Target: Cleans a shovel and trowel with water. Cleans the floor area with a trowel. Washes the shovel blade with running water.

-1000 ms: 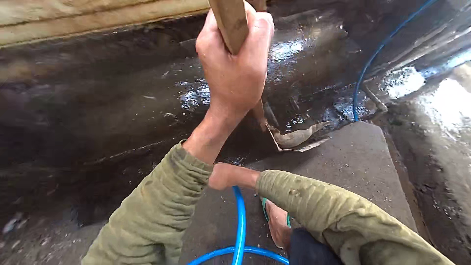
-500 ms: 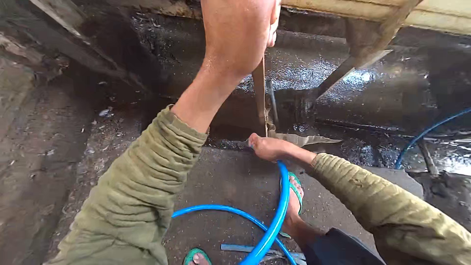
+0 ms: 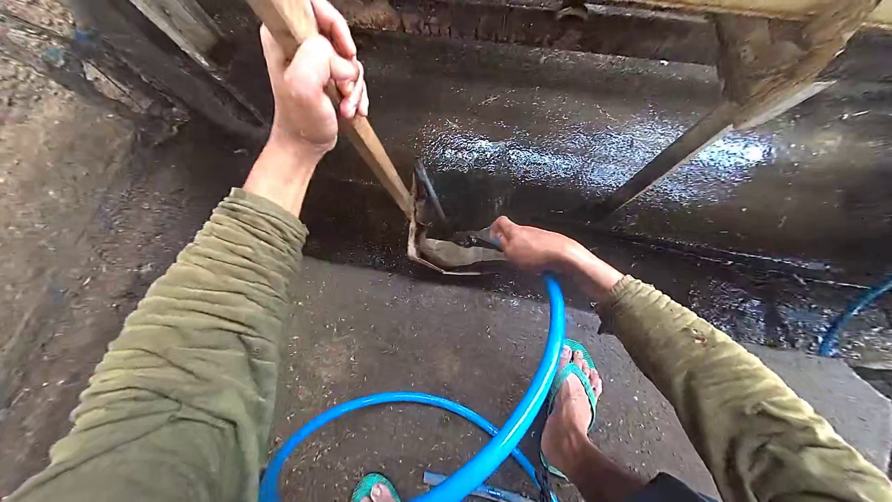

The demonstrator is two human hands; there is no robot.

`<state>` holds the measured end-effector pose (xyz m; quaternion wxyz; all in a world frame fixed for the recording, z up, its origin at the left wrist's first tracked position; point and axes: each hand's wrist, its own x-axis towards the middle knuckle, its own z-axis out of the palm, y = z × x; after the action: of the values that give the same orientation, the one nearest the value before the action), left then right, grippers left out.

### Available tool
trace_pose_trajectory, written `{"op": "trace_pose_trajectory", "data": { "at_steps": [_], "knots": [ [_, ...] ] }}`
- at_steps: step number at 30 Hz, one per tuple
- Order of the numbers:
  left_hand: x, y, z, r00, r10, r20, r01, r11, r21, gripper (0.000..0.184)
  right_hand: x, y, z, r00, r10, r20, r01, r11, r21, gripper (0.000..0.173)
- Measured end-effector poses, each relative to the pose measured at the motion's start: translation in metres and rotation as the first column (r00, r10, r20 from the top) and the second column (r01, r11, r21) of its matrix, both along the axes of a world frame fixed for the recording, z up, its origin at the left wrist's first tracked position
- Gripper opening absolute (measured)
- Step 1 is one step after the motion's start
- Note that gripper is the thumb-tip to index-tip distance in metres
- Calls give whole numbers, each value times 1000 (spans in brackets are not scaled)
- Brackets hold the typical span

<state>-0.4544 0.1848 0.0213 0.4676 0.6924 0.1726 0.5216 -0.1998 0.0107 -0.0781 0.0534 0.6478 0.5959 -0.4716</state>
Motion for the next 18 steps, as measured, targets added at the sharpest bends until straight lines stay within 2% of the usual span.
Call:
{"op": "trace_pose_trajectory", "data": {
  "at_steps": [3,5,6,7,9,11,12,13,15,16,18],
  "knots": [
    [-23,8,-16,999,38,-31,-38,999,20,21,0,9,-6,999,30,26,-30,1000,5,34],
    [-32,6,-19,981,164,-108,-160,986,42,18,2,17,-10,998,46,31,-46,999,-2,34],
    [-35,2,-20,944,266,-195,-256,964,75,16,2,22,-10,998,53,38,-53,999,1,34],
    [-36,-6,-22,875,375,-307,-360,927,105,20,2,27,-7,997,59,52,-60,998,13,34],
    [-33,-33,-29,666,503,-550,-565,822,68,56,2,34,-1,996,61,71,-64,997,36,35],
    [-26,-69,-47,524,433,-734,-715,691,-103,91,4,38,4,995,60,83,-63,997,33,39],
    [-23,-89,-61,491,318,-811,-744,638,-200,98,6,40,5,995,47,87,-50,998,27,40],
    [-20,-108,-78,471,161,-867,-725,631,-276,95,10,41,5,995,31,91,-33,999,23,41],
    [-4,-130,-115,394,-97,-914,-588,738,-331,72,16,43,2,996,3,87,-4,1000,16,41],
    [11,-129,-130,373,-118,-920,-516,798,-311,70,19,45,-1,996,-2,87,2,1000,5,41],
    [43,-109,-162,402,-25,-916,-442,870,-218,83,24,43,-8,996,-19,81,20,1000,-14,41]
  ]
}}
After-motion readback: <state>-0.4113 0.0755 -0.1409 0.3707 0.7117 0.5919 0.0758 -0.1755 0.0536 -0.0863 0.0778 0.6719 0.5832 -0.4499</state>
